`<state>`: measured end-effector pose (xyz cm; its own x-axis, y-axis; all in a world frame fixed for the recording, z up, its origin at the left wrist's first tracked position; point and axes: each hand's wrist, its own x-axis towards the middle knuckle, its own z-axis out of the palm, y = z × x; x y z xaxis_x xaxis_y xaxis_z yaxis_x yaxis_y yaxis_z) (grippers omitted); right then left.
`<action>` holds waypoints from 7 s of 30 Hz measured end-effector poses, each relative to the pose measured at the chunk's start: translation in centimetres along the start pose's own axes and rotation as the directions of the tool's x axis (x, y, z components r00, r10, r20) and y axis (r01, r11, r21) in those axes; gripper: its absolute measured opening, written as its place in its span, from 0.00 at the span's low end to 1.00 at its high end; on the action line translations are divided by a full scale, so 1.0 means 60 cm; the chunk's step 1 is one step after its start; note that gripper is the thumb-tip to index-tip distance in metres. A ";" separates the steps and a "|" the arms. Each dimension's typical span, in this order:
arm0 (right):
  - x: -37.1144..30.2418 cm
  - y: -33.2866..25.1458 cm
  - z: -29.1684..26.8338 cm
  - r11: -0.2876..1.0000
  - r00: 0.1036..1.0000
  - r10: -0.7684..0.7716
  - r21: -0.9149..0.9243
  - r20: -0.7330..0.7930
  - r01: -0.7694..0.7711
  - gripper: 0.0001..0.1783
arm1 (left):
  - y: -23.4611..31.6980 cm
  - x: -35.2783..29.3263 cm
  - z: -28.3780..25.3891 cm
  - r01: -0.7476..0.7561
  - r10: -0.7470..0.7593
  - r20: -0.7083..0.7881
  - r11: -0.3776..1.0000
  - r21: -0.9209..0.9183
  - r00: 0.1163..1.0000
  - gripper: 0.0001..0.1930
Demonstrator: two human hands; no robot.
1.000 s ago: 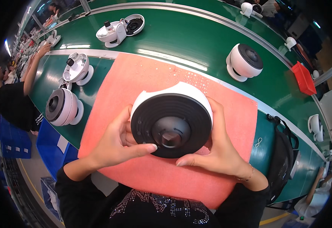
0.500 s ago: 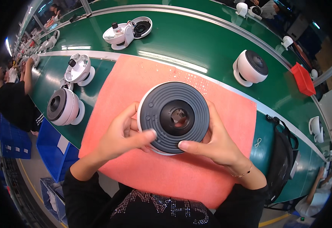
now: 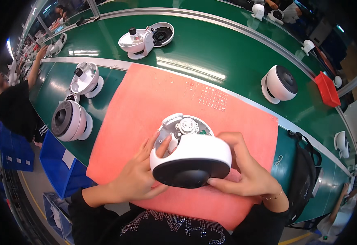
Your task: The person assembles security cameras by hand, fitting the lens dome into the camera housing, rotating the parts together, and placing the assembled cameras onto the conveyor belt.
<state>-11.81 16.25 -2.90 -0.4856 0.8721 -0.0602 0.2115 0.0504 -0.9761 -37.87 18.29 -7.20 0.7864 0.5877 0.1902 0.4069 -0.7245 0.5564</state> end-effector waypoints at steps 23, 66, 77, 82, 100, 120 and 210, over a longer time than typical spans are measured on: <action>0.122 0.025 -0.008 0.924 0.951 0.192 -0.281 -0.241 -0.258 0.24 | -0.064 0.066 -0.104 0.378 -0.375 0.063 0.926 -0.027 0.925 0.22; 0.125 0.038 0.029 0.935 0.965 0.156 -0.284 -0.211 -0.214 0.21 | -0.105 0.066 -0.088 0.526 -0.467 0.369 0.848 -0.073 0.804 0.25; 0.112 -0.001 0.047 0.980 0.914 -0.167 -0.167 -0.370 0.111 0.43 | -0.045 0.056 -0.067 0.060 -0.167 -0.186 0.877 -0.476 0.968 0.44; 0.122 -0.002 0.019 0.875 0.799 -0.433 -0.406 -0.416 0.263 0.40 | -0.034 0.081 -0.079 0.011 -0.124 -0.273 0.925 -0.381 0.954 0.44; 0.120 -0.003 -0.057 0.920 0.757 -0.390 -0.254 -0.525 0.298 0.43 | -0.051 0.179 -0.080 0.015 -0.162 -0.254 0.867 -0.499 0.954 0.44; 0.115 0.044 -0.142 0.602 0.699 0.046 0.578 -0.714 0.551 0.35 | -0.019 0.331 -0.020 -0.106 -0.490 -0.190 0.193 -0.975 0.851 0.45; 0.117 0.021 0.004 0.959 1.000 -0.001 -0.283 -0.008 -0.002 0.21 | 0.010 -0.023 -0.046 0.489 -0.501 -0.074 0.862 -0.136 0.862 0.25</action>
<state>-15.16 22.32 -4.62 -0.4789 0.8759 -0.0578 0.4433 0.1845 -0.8772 -39.98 18.03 -4.89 0.4400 0.8963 -0.0550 0.6719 -0.2879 0.6824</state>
